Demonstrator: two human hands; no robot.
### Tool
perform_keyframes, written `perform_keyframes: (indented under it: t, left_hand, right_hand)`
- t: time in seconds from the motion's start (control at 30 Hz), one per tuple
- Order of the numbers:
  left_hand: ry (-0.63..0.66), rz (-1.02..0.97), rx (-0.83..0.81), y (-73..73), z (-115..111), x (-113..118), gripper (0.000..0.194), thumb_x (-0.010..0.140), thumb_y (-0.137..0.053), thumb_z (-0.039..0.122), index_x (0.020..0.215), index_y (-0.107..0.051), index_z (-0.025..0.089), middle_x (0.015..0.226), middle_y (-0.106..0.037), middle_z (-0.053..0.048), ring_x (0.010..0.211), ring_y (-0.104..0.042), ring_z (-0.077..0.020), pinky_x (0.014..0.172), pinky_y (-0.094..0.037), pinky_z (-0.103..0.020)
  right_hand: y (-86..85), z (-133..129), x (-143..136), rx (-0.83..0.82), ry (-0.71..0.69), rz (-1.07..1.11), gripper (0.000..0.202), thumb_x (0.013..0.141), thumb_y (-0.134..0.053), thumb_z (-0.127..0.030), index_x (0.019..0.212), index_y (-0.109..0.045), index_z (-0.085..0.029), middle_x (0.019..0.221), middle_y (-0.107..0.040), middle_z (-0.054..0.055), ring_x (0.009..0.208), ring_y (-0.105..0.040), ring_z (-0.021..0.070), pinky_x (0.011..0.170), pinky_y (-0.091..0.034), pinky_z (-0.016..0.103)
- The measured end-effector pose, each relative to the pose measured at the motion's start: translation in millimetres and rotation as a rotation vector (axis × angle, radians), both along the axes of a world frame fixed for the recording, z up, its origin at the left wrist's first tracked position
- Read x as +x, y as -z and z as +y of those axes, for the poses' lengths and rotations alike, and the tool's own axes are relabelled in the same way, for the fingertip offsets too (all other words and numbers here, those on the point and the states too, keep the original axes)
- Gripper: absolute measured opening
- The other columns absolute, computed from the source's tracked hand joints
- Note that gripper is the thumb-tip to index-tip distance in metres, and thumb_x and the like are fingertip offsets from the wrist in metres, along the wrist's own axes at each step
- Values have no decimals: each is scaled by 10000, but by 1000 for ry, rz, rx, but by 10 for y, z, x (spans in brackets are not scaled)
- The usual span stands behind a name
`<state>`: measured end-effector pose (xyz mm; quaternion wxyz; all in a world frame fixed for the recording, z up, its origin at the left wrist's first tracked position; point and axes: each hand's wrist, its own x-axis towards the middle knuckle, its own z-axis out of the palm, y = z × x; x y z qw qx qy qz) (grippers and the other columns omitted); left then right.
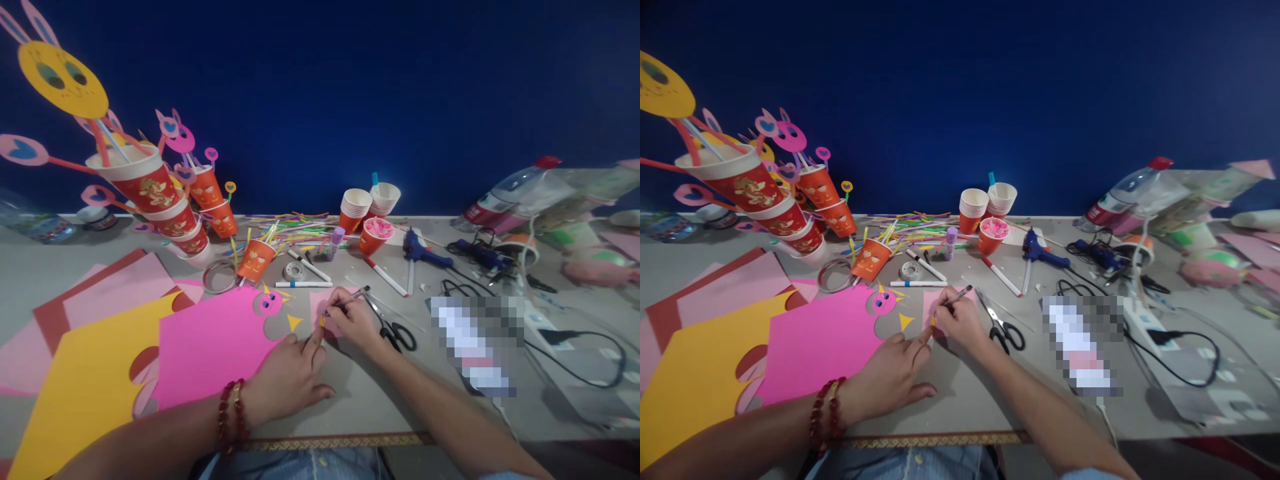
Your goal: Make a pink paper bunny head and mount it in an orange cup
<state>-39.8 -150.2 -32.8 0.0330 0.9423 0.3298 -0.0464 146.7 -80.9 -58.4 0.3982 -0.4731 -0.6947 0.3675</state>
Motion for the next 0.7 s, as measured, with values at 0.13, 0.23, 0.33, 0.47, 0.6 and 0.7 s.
perform_keyframes:
  t: [0.13, 0.23, 0.33, 0.47, 0.6, 0.7]
  left_hand:
    - [3, -22, -3, -10, 10, -5, 606, 900, -501, 644, 1131, -600, 93, 1478, -449, -255, 1034, -661, -311, 774, -480, -402]
    - [12, -30, -8, -5, 13, -10, 625, 903, -500, 638, 1159, -590, 75, 1462, -456, -280, 1071, -656, -322, 794, -485, -408]
    - [20, -50, -16, 4, 15, -18, 638, 919, -491, 617, 1221, -559, 59, 1439, -476, -292, 1094, -652, -329, 820, -490, -418]
    - [13, -93, -62, -29, 29, -45, 598, 949, -481, 547, 1292, -500, 58, 1425, -505, -268, 1112, -641, -333, 838, -501, -439]
    - [-52, -167, -142, -105, 53, -77, 478, 961, -484, 425, 1307, -453, 97, 1405, -543, -206, 1125, -632, -307, 880, -502, -446]
    - [-84, -215, -170, -142, 63, -84, 440, 946, -483, 337, 1320, -408, 116, 1401, -548, -185, 1098, -642, -292, 895, -497, -441]
  right_hand:
    - [-60, -66, 51, -24, 36, 41, 106, 940, -477, -256, 927, -581, -240, 693, -628, -7, 594, -605, 180, 578, -489, 297]
    - [-164, -233, 105, -30, -27, -24, 179, 999, -434, -302, 1078, -588, -256, 843, -699, 31, 719, -680, 210, 683, -555, 338]
    - [-227, -449, 141, 95, -82, -176, 209, 1007, -421, -269, 1132, -589, -258, 1052, -715, 79, 953, -690, 250, 824, -554, 372]
    - [-162, -620, 126, 278, -46, -315, 209, 986, -419, -174, 1082, -598, -225, 936, -720, 83, 870, -696, 234, 770, -558, 348]
    - [-67, -638, 86, 382, -40, -358, 188, 972, -438, -131, 1033, -593, -219, 841, -706, 60, 765, -683, 208, 689, -549, 311]
    - [-53, -641, 70, 424, -49, -387, 192, 978, -434, -134, 1030, -601, -213, 828, -700, 54, 761, -672, 198, 689, -541, 298]
